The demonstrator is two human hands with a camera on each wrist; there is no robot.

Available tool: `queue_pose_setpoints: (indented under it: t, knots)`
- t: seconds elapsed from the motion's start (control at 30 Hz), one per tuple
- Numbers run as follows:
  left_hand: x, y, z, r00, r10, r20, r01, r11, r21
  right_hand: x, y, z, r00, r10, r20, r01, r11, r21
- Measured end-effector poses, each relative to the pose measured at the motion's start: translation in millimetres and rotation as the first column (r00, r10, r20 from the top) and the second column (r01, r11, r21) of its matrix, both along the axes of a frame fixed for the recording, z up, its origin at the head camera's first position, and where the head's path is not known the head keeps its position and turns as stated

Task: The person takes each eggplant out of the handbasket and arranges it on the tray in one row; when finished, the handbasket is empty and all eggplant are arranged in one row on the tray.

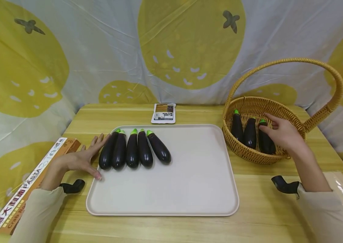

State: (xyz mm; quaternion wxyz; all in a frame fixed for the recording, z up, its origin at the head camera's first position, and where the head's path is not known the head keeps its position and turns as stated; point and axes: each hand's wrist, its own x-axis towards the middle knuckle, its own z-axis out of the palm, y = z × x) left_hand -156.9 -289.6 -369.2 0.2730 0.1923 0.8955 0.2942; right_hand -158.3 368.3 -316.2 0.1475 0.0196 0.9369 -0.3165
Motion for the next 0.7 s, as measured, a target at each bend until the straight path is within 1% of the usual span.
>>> queue_pose_setpoints:
  t: [0.13,0.27,0.4,0.53,0.7]
  knots:
    - [0.4,-0.1,0.0,1.000,0.000,-0.002,0.000,1.000,0.001,-3.2,8.6,-7.7,1.000,-0.014,0.015,0.014,0.999,0.032]
    - [0.7,-0.2,-0.1,1.000,0.000,-0.002,0.000,1.000,0.001,-6.5,13.0,-15.5,1.000,-0.006,0.030,0.003,0.997,0.074]
    - [1.0,-0.3,0.1,1.000,0.002,-0.002,-0.002,1.000,-0.001,-7.7,12.9,-22.0,1.000,-0.009,0.005,0.009,0.994,0.109]
    - [1.2,-0.3,0.4,1.000,0.004,-0.003,-0.004,1.000,-0.004,-7.9,11.5,-25.1,1.000,-0.012,0.004,0.012,0.993,0.118]
    - [1.2,0.1,1.0,1.000,0.005,-0.002,-0.005,1.000,-0.004,-7.7,11.1,-26.0,0.999,-0.010,0.041,0.005,0.994,0.105]
